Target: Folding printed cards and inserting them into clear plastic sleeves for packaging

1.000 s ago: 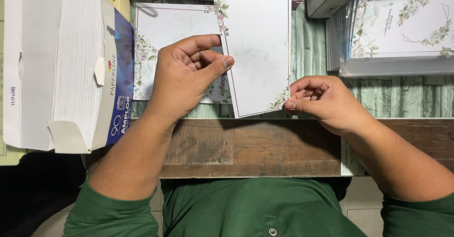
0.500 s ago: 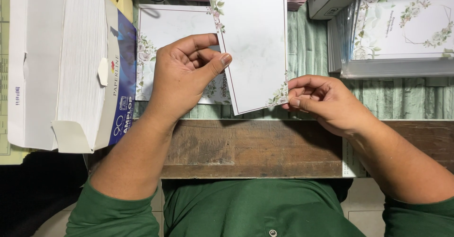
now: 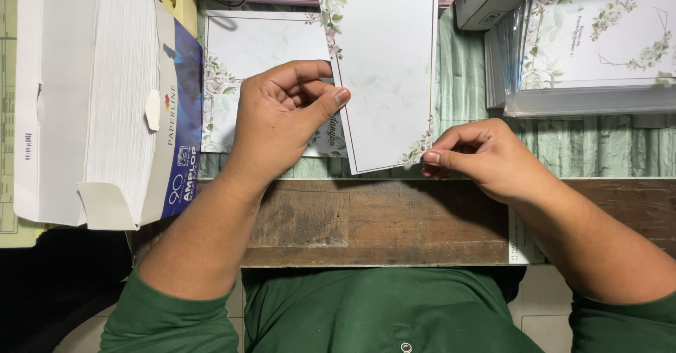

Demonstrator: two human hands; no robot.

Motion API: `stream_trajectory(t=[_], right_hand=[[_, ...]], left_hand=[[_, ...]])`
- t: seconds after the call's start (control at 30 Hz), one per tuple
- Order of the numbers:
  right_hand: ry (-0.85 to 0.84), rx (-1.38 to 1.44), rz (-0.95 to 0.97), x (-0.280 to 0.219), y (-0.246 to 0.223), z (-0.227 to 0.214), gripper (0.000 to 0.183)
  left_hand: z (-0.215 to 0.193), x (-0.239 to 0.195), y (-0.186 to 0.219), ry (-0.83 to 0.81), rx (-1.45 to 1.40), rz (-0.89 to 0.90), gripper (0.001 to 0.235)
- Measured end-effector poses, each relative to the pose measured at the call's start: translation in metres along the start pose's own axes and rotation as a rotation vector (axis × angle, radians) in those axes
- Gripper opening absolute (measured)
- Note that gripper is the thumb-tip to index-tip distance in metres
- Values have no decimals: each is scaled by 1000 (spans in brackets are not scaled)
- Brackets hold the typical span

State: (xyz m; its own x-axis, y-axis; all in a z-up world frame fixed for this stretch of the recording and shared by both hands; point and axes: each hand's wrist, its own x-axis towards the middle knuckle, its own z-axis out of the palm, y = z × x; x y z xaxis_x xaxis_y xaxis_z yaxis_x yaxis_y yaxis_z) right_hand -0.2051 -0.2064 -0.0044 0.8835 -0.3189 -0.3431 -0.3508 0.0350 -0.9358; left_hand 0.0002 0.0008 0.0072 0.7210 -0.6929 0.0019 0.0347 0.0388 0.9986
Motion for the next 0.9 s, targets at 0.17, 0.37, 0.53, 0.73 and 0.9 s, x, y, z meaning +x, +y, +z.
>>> stream_trajectory(t=[0.17,0.37,0.53,0.73,0.9], right_hand=[[-112,-125,-22,2,-1,-6,4],[-94,188,-33,-2,34,-17,14],[66,307,-34,4,38,-14,15],[113,252,3,17,50,-26,32],[5,152,4,13,25,-23,63]], left_hand=[[-1,-1,-2,-26,-2,-38,28],[6,-6,0,-171,-57,-191,32],[26,-10,5,-207,69,-193,30],[28,5,11,-184,624,245,26],[36,55,-3,7,1013,664,37]])
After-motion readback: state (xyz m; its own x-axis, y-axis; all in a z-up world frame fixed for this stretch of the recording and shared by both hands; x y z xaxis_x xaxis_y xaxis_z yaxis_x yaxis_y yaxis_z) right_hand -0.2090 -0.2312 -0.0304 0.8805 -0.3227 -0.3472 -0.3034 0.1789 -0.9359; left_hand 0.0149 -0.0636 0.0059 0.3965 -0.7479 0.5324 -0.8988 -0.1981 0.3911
